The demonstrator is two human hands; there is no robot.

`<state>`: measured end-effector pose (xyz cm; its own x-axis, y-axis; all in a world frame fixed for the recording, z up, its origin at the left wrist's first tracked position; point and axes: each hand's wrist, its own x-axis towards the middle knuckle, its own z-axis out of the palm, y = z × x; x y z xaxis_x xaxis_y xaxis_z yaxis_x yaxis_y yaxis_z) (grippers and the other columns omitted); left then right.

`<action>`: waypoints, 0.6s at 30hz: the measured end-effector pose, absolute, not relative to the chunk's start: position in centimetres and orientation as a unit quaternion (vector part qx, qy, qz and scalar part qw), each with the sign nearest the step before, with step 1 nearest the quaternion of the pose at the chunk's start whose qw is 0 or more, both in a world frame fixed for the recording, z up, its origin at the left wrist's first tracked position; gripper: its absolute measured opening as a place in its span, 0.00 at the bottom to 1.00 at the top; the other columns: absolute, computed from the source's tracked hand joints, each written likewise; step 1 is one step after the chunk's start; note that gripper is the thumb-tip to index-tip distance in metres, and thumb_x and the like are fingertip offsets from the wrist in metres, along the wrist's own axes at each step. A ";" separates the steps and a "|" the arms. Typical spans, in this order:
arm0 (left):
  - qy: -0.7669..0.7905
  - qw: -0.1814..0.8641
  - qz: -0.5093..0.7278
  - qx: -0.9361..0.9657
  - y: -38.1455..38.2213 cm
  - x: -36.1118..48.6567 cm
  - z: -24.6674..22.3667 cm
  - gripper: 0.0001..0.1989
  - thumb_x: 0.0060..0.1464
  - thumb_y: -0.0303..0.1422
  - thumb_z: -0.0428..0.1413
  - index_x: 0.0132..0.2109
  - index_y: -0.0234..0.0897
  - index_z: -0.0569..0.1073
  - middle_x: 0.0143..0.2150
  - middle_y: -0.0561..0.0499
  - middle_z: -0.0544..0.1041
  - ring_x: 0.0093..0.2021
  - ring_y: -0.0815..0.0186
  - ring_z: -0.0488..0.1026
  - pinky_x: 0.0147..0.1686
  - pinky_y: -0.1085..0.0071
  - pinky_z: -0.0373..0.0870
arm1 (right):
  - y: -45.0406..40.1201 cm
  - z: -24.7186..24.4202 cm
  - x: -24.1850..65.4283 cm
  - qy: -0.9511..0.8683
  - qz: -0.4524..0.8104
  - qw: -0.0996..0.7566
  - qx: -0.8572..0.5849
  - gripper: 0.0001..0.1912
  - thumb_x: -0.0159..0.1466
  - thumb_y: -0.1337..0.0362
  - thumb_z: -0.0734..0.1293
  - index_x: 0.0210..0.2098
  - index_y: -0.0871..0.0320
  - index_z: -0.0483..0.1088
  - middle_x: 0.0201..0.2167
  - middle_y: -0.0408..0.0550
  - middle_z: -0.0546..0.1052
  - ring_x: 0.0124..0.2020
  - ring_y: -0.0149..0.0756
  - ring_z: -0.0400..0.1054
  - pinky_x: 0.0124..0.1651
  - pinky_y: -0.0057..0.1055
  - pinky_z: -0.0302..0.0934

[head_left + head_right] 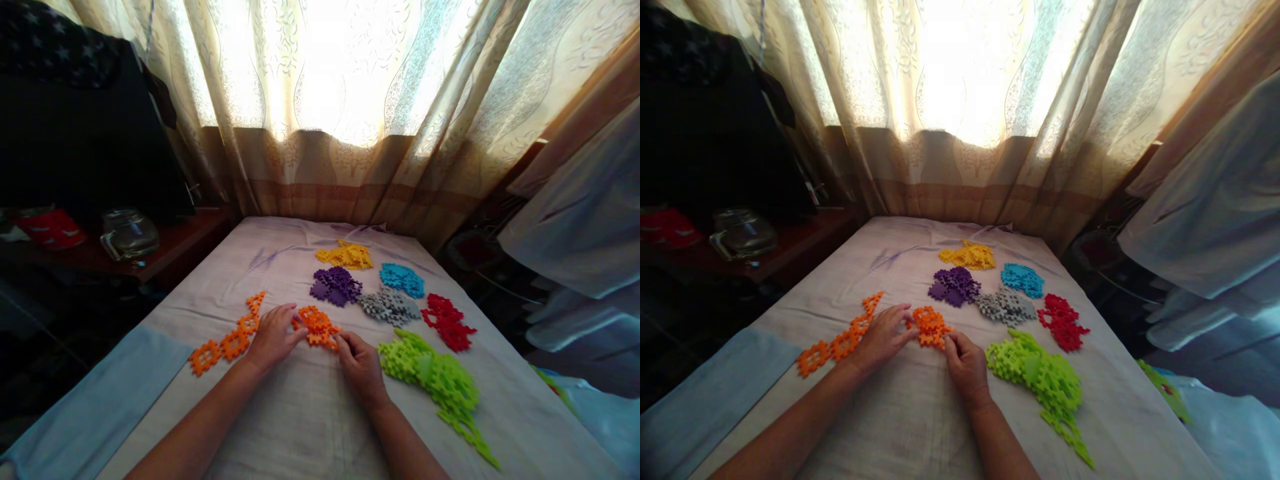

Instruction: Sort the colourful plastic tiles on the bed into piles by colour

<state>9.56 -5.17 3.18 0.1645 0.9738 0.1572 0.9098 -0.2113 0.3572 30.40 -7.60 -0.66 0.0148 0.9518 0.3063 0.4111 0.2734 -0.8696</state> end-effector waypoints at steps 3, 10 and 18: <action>0.664 0.044 0.154 0.730 -5.0 7.0 4.0 0.11 0.57 0.39 0.54 0.46 0.43 0.73 0.57 0.47 0.73 0.58 0.60 0.68 0.58 0.62 0.61 | -7.6 -0.6 30.4 -0.642 0.285 0.474 -0.531 0.20 0.63 0.51 0.60 0.28 0.59 0.74 0.22 0.44 0.74 0.25 0.32 0.66 0.31 0.24 0.60; 0.759 0.011 0.058 0.649 -2.7 1.8 5.1 0.19 0.55 0.44 0.52 0.48 0.38 0.74 0.51 0.39 0.76 0.53 0.50 0.71 0.52 0.56 0.64 | -7.7 -0.4 30.3 -0.641 0.276 0.477 -0.534 0.20 0.62 0.51 0.61 0.28 0.59 0.75 0.23 0.45 0.76 0.25 0.33 0.67 0.30 0.24 0.61; 0.759 0.039 0.039 0.649 -1.2 3.3 5.8 0.17 0.53 0.42 0.51 0.46 0.41 0.76 0.47 0.43 0.79 0.50 0.55 0.73 0.49 0.62 0.66 | -7.7 -0.4 30.4 -0.640 0.275 0.480 -0.533 0.20 0.63 0.50 0.61 0.28 0.59 0.75 0.21 0.44 0.74 0.24 0.33 0.67 0.30 0.25 0.60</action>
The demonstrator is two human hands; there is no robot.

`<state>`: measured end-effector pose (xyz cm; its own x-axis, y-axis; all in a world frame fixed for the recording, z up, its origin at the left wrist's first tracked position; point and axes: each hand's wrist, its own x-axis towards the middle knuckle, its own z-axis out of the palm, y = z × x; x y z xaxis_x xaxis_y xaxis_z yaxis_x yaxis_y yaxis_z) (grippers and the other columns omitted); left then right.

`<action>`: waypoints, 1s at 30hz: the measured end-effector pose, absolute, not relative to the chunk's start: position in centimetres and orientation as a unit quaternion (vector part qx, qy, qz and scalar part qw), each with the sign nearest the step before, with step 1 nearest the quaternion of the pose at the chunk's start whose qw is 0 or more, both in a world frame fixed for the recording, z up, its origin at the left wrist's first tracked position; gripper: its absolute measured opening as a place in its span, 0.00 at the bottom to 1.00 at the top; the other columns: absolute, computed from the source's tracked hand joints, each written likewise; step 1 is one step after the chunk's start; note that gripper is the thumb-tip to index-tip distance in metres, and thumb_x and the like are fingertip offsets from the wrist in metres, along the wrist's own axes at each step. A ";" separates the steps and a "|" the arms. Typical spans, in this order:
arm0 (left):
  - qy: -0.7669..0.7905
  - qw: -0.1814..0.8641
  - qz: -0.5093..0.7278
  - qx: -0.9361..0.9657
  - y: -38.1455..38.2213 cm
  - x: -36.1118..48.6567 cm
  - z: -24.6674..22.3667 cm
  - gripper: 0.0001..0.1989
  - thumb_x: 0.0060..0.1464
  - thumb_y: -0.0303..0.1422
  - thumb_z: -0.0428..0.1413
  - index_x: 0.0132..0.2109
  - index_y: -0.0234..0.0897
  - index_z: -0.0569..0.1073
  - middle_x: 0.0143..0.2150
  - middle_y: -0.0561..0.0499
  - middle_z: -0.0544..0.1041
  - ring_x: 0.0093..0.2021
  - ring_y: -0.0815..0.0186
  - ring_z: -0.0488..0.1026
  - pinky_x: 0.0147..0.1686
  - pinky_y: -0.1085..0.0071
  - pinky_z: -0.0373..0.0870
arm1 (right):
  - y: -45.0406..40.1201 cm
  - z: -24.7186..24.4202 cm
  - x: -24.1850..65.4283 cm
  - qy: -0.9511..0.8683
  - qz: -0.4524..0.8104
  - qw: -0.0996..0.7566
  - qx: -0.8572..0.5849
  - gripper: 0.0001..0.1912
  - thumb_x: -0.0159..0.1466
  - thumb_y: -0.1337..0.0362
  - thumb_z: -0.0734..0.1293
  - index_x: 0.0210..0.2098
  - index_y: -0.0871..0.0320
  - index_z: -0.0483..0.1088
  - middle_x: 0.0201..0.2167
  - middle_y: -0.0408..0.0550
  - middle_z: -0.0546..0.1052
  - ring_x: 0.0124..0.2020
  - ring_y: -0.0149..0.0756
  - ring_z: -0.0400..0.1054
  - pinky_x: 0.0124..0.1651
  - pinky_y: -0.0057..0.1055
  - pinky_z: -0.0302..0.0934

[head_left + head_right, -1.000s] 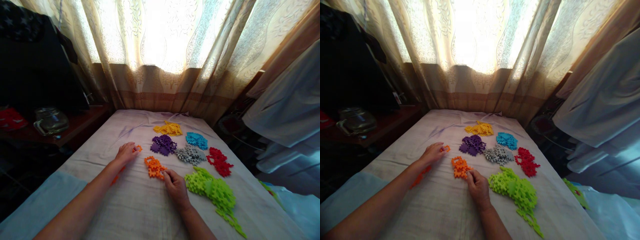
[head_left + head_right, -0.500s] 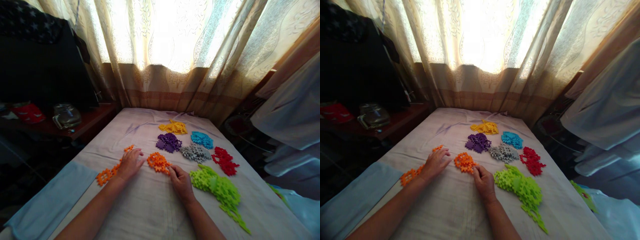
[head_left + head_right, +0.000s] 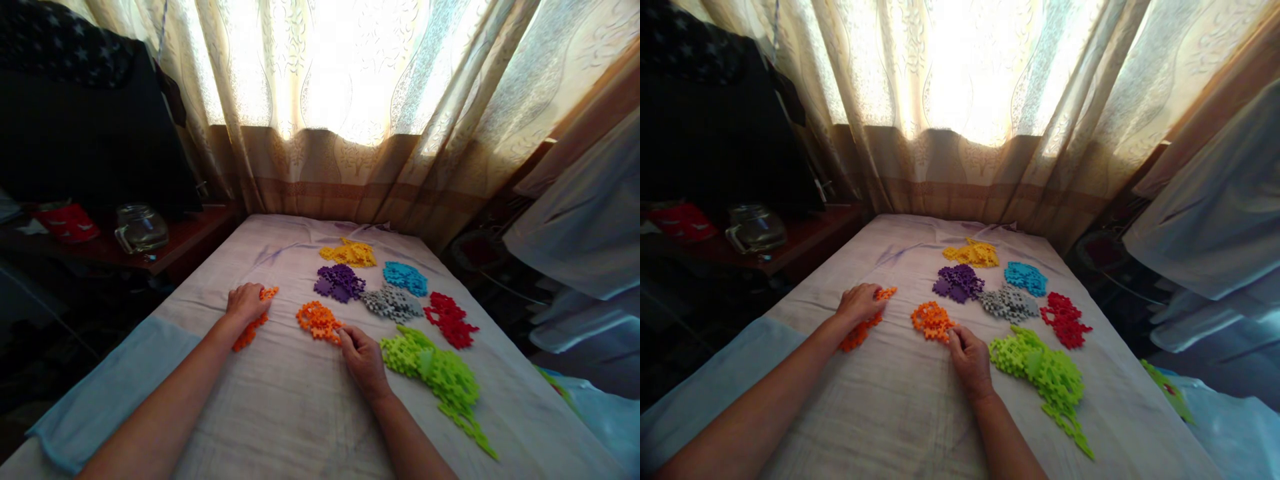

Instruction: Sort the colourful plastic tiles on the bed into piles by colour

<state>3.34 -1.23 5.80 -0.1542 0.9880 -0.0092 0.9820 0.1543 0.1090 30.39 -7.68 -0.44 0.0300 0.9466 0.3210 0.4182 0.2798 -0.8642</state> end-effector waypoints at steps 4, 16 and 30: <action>0.728 0.061 0.072 0.679 -1.6 6.0 5.5 0.21 0.55 0.45 0.52 0.52 0.43 0.74 0.53 0.46 0.77 0.53 0.58 0.72 0.52 0.64 0.65 | -7.6 -0.4 30.4 -0.643 0.274 0.479 -0.531 0.20 0.62 0.50 0.61 0.28 0.59 0.75 0.22 0.44 0.75 0.24 0.33 0.66 0.30 0.25 0.61; 0.715 0.080 0.127 0.683 -3.8 4.2 4.7 0.21 0.59 0.43 0.49 0.54 0.40 0.73 0.55 0.46 0.76 0.55 0.61 0.71 0.55 0.66 0.64 | -7.6 -0.7 30.4 -0.638 0.279 0.481 -0.532 0.20 0.62 0.50 0.61 0.29 0.59 0.75 0.23 0.44 0.75 0.25 0.32 0.66 0.30 0.25 0.60; 0.727 0.057 0.045 0.682 -5.9 2.9 5.4 0.20 0.49 0.45 0.56 0.47 0.40 0.76 0.49 0.41 0.76 0.53 0.51 0.71 0.52 0.59 0.64 | -7.8 -0.4 30.4 -0.645 0.272 0.479 -0.530 0.20 0.62 0.50 0.61 0.28 0.59 0.75 0.22 0.44 0.74 0.25 0.33 0.66 0.31 0.25 0.60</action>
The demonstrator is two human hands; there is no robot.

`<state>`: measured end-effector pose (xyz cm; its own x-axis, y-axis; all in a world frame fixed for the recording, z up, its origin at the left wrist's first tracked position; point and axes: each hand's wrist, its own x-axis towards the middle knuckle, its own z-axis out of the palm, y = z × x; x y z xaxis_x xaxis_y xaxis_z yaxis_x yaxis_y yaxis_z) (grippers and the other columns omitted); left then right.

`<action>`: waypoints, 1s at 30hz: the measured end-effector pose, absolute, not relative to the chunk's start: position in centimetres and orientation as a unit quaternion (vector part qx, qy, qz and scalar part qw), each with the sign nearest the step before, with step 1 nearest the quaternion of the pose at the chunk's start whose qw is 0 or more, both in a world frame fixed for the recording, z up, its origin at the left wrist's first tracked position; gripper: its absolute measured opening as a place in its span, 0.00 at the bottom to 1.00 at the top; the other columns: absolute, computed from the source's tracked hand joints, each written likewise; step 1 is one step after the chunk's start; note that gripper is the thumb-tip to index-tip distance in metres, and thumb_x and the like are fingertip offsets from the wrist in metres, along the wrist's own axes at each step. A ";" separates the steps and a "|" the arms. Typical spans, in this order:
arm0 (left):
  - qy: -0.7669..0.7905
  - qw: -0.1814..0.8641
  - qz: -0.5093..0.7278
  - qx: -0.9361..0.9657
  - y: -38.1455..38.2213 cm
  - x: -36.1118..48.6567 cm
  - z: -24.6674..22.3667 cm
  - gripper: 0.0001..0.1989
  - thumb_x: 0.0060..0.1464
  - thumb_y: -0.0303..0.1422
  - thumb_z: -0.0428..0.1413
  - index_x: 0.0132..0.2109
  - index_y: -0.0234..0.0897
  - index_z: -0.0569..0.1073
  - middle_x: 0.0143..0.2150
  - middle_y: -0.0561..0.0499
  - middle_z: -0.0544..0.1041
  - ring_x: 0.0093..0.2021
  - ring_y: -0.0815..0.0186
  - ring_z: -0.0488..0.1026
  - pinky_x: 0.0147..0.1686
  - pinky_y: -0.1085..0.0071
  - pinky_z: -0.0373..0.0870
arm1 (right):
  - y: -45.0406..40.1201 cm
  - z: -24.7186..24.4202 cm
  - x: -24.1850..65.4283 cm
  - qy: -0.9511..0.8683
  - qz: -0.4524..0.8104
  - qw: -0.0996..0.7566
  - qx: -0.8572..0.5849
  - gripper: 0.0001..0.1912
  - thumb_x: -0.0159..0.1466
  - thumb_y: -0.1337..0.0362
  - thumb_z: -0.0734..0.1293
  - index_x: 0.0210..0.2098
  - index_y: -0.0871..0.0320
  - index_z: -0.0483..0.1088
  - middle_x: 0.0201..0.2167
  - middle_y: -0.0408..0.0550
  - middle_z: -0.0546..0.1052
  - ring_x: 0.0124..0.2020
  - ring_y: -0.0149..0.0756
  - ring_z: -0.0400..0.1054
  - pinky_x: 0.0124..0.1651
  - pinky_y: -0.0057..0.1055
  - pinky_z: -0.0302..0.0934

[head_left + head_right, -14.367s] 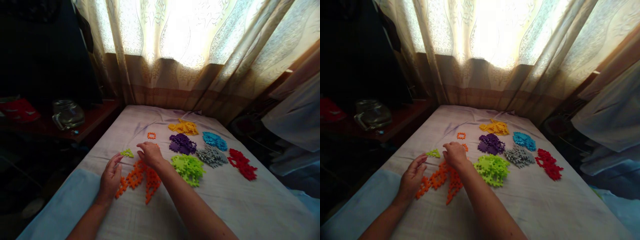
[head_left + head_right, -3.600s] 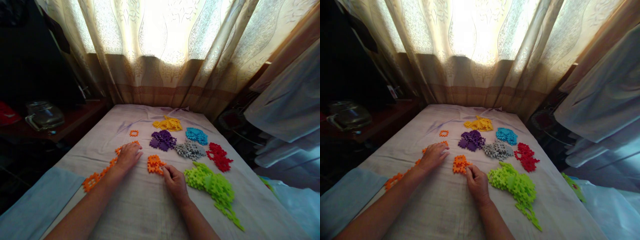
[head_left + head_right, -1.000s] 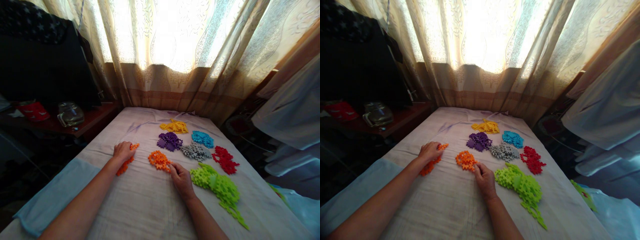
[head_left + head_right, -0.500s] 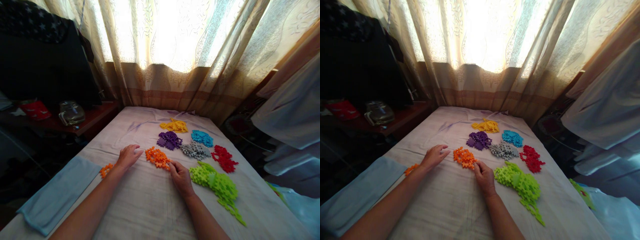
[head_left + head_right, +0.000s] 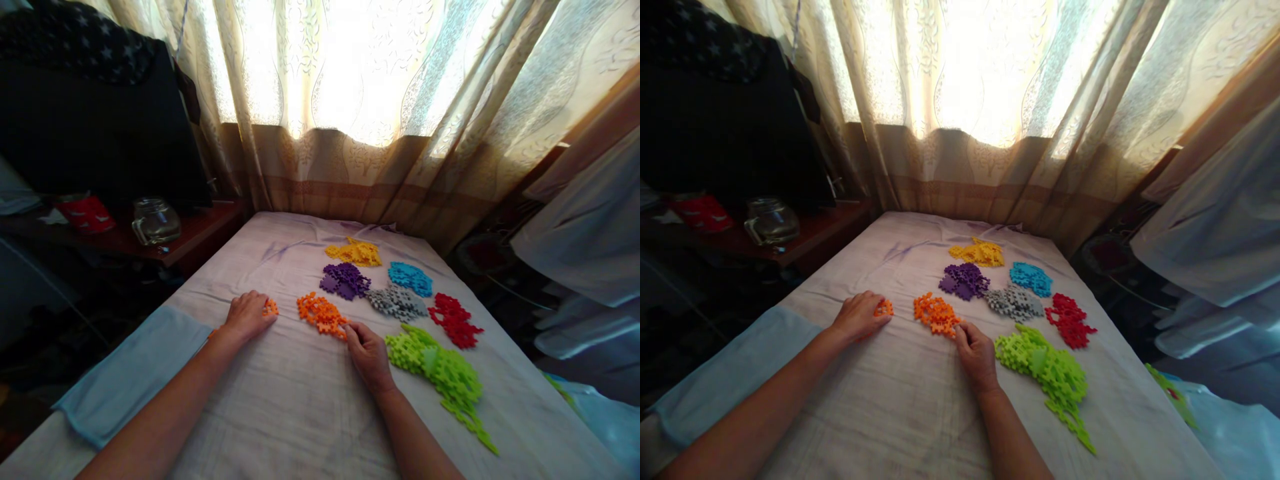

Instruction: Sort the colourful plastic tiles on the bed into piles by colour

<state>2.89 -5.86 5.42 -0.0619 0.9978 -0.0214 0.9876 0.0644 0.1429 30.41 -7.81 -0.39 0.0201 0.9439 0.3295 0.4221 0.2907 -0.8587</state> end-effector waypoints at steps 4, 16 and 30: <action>0.706 0.072 0.060 0.702 -5.0 4.3 5.4 0.22 0.52 0.46 0.55 0.50 0.40 0.74 0.50 0.43 0.76 0.53 0.54 0.71 0.52 0.61 0.64 | -7.8 -0.3 30.4 -0.640 0.272 0.478 -0.536 0.20 0.61 0.50 0.62 0.27 0.59 0.75 0.21 0.43 0.73 0.25 0.33 0.67 0.31 0.25 0.60; 0.672 0.101 0.121 0.724 -4.8 5.2 4.5 0.27 0.55 0.46 0.55 0.58 0.39 0.68 0.58 0.45 0.72 0.59 0.59 0.68 0.58 0.65 0.60 | -7.6 -1.0 30.6 -0.637 0.279 0.481 -0.534 0.19 0.62 0.51 0.61 0.30 0.59 0.76 0.23 0.44 0.75 0.26 0.33 0.68 0.33 0.26 0.61; 0.709 0.078 0.081 0.696 -11.0 -0.6 5.0 0.22 0.49 0.43 0.57 0.51 0.40 0.73 0.53 0.45 0.75 0.55 0.54 0.69 0.55 0.60 0.60 | -8.3 0.1 30.1 -0.642 0.235 0.476 -0.553 0.21 0.60 0.49 0.61 0.29 0.59 0.75 0.23 0.46 0.77 0.26 0.36 0.69 0.32 0.27 0.63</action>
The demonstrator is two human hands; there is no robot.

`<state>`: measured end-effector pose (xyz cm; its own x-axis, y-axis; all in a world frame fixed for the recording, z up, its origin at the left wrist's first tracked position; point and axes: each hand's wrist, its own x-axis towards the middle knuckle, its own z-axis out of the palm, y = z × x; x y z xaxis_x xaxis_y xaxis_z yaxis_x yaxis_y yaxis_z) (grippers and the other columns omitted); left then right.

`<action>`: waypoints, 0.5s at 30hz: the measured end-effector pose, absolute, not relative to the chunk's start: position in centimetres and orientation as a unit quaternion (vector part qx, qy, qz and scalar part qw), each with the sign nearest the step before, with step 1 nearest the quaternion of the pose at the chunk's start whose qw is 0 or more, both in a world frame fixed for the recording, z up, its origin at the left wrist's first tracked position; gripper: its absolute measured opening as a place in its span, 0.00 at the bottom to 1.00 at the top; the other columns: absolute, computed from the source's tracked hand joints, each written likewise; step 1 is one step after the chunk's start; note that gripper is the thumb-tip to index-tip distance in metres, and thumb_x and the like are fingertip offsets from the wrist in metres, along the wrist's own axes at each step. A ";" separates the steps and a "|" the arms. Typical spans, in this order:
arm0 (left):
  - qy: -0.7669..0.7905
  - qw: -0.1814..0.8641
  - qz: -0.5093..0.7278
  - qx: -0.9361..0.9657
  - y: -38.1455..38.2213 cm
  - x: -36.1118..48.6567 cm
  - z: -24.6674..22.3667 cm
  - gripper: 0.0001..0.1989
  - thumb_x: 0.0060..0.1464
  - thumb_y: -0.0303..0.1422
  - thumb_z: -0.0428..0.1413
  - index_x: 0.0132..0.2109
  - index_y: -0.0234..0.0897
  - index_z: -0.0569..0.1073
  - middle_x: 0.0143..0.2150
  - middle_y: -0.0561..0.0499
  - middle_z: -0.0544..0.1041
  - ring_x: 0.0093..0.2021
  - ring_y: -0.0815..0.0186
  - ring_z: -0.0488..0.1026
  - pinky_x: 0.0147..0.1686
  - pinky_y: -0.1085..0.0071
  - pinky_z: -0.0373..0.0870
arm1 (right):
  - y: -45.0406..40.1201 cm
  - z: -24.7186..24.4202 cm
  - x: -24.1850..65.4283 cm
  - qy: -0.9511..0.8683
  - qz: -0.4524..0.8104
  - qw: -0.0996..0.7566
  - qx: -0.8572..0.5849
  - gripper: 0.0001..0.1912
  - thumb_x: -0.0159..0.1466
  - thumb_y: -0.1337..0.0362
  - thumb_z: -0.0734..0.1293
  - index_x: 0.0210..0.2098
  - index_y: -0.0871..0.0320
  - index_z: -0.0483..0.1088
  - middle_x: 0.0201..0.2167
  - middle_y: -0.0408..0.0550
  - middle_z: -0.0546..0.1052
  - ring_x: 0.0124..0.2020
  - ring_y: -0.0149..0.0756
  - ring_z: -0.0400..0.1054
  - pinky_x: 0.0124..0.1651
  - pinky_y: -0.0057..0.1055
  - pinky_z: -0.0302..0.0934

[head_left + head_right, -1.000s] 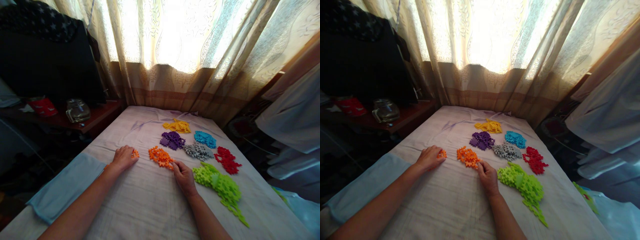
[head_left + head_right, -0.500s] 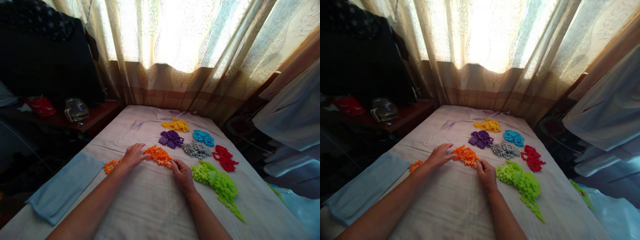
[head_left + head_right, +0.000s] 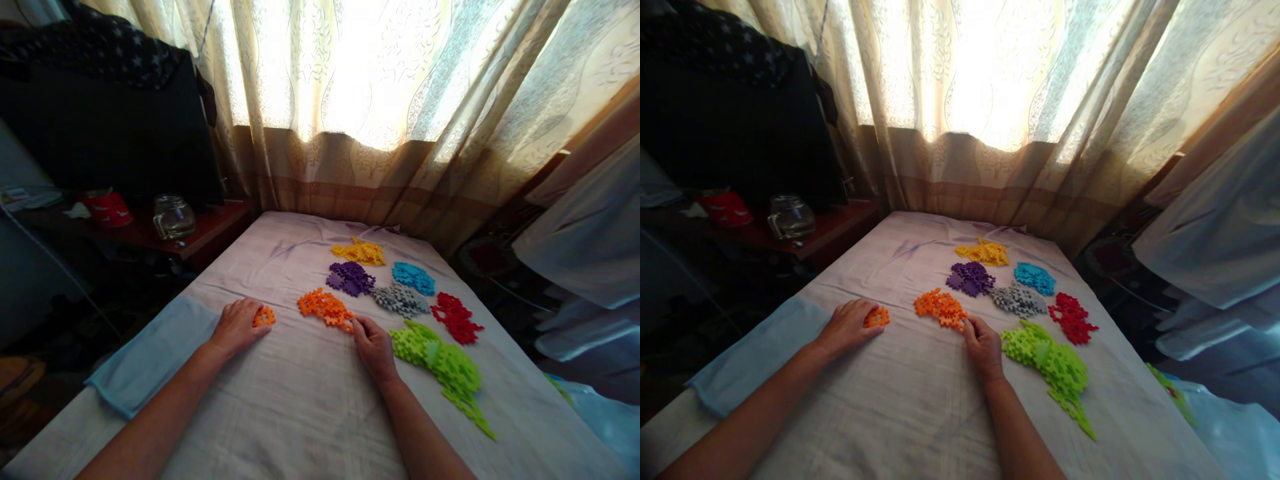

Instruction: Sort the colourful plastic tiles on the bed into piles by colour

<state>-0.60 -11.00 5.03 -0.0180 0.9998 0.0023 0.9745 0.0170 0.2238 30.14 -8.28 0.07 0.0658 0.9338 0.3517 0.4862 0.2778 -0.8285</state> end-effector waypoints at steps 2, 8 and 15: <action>0.703 0.073 0.083 0.703 -10.9 -0.1 5.0 0.22 0.51 0.43 0.56 0.51 0.39 0.73 0.51 0.44 0.75 0.54 0.54 0.69 0.54 0.59 0.60 | -8.7 0.3 30.3 -0.651 0.231 0.461 -0.556 0.21 0.60 0.49 0.60 0.28 0.58 0.75 0.20 0.44 0.74 0.23 0.34 0.67 0.30 0.26 0.61; 0.634 0.046 0.135 0.760 -9.9 3.4 4.8 0.22 0.53 0.45 0.57 0.52 0.40 0.71 0.51 0.45 0.75 0.52 0.56 0.71 0.53 0.60 0.62 | -10.7 0.4 32.3 -0.646 0.232 0.447 -0.573 0.21 0.60 0.49 0.60 0.25 0.58 0.74 0.16 0.43 0.70 0.19 0.33 0.63 0.27 0.27 0.59; 0.599 0.022 0.172 0.782 -8.6 10.6 3.9 0.27 0.52 0.45 0.60 0.56 0.39 0.69 0.55 0.43 0.73 0.56 0.54 0.68 0.56 0.59 0.62 | -11.3 -0.3 33.0 -0.641 0.212 0.454 -0.582 0.20 0.60 0.50 0.60 0.27 0.57 0.75 0.24 0.48 0.77 0.25 0.37 0.70 0.33 0.29 0.63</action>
<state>10.56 -8.57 3.88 0.2244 0.9440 0.2421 0.9289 -0.2822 0.2397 32.96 -11.34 -0.31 0.0893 0.9383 0.3342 0.5533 0.2323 -0.8000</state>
